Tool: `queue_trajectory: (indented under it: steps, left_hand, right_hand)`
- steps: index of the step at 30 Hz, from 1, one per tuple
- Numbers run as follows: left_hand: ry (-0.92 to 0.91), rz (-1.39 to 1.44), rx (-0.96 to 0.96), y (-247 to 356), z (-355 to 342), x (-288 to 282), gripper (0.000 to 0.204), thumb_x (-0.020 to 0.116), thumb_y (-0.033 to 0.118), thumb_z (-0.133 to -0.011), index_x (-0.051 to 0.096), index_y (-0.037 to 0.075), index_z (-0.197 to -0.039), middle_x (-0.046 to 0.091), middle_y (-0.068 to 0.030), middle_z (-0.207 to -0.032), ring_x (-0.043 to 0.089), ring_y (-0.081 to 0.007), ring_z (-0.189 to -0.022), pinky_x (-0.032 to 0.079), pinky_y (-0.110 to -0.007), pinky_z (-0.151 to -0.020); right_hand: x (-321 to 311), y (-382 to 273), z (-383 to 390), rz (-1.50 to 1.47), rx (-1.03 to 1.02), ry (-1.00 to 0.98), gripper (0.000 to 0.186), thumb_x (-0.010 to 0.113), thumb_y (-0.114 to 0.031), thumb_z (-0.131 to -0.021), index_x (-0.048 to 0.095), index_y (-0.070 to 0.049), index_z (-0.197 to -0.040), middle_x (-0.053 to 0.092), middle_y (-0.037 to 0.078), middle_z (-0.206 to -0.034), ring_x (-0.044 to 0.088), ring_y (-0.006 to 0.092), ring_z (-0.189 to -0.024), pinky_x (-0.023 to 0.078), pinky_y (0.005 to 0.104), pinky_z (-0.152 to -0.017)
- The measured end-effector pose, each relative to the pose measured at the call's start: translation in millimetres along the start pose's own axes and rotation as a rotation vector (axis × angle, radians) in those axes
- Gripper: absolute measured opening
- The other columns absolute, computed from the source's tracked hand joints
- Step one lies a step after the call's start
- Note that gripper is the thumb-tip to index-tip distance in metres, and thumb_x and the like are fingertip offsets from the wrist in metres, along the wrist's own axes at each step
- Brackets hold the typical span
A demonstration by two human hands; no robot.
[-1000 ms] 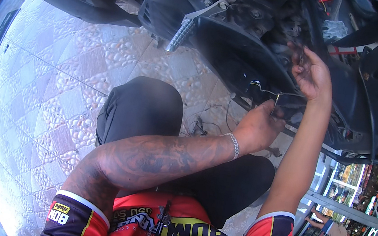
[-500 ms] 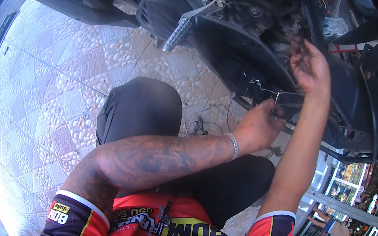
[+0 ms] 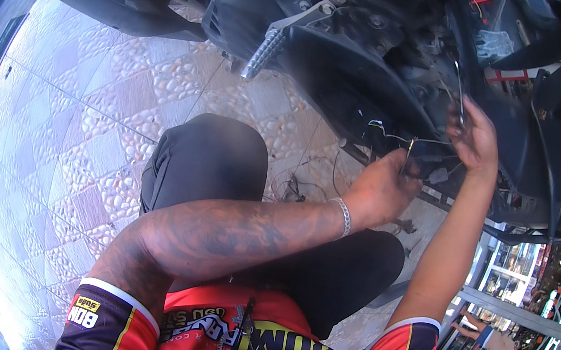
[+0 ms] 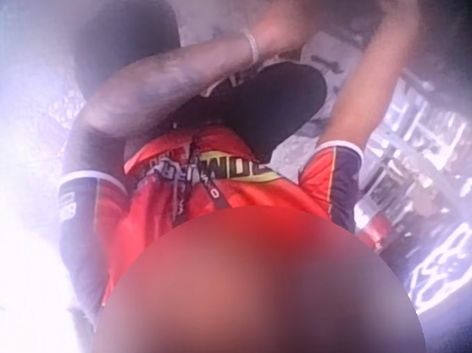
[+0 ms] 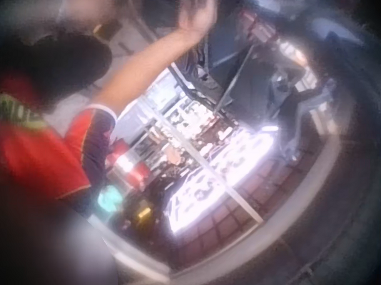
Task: The person sits on the floor and works on the motorcycle's wiring. They use a multimeter to test connections and a wrench to tighten bolts on the motorcycle's electrical system.
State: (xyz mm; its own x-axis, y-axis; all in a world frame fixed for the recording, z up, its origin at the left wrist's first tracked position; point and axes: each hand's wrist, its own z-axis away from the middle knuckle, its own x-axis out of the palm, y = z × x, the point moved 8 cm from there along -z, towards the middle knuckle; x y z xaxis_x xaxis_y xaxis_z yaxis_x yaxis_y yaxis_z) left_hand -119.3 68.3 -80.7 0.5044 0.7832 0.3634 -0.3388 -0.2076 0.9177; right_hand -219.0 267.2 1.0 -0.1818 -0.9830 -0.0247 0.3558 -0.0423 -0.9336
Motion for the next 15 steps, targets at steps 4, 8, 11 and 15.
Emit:
queue_trajectory:
  steps: [4, 8, 11, 15]
  left_hand:
    - [0.032, -0.012, 0.01, -3, -2, 0, 0.024, 0.068, 0.022, -0.095, 0.059, 0.006, -0.11, 0.056, -0.0011, -0.073, 0.053, -0.0103, -0.067, 0.046, -0.03, -0.062]
    - [-0.008, -0.007, -0.032, -7, 0, 4, 0.025, 0.068, 0.022, -0.095, 0.058, 0.005, -0.111, 0.056, -0.0006, -0.072, 0.052, -0.0097, -0.066, 0.046, -0.029, -0.061]
    - [-0.019, -0.003, -0.018, -4, 0, 2, 0.025, 0.068, 0.02, -0.094, 0.059, 0.004, -0.111, 0.059, -0.0059, -0.076, 0.057, -0.0152, -0.071, 0.047, -0.032, -0.067]
    - [-0.015, 0.013, -0.031, -5, -1, 1, 0.026, 0.068, 0.021, -0.094, 0.058, 0.004, -0.111, 0.059, -0.0056, -0.076, 0.057, -0.0151, -0.07, 0.047, -0.032, -0.066]
  right_hand:
    - [40, 4, -9, -0.085, 0.043, -0.059, 0.022, 0.057, -0.018, -0.102, 0.062, -0.002, -0.115, 0.07, 0.016, -0.109, 0.065, 0.0144, -0.082, 0.044, 0.0201, -0.054]
    - [69, 2, -15, -0.228, -0.006, -0.044, 0.019, 0.053, -0.017, -0.103, 0.06, -0.001, -0.111, 0.069, 0.02, -0.118, 0.067, 0.016, -0.086, 0.046, 0.0203, -0.055]
    - [82, 1, -14, -0.257, -0.046, 0.007, 0.017, 0.051, -0.015, -0.103, 0.058, -0.002, -0.111, 0.069, 0.02, -0.118, 0.067, 0.0164, -0.086, 0.046, 0.0206, -0.055]
    - [88, 1, -17, -0.268, -0.046, 0.107, 0.016, 0.049, -0.013, -0.104, 0.056, -0.002, -0.113, 0.07, 0.019, -0.118, 0.067, 0.017, -0.087, 0.046, 0.0206, -0.054]
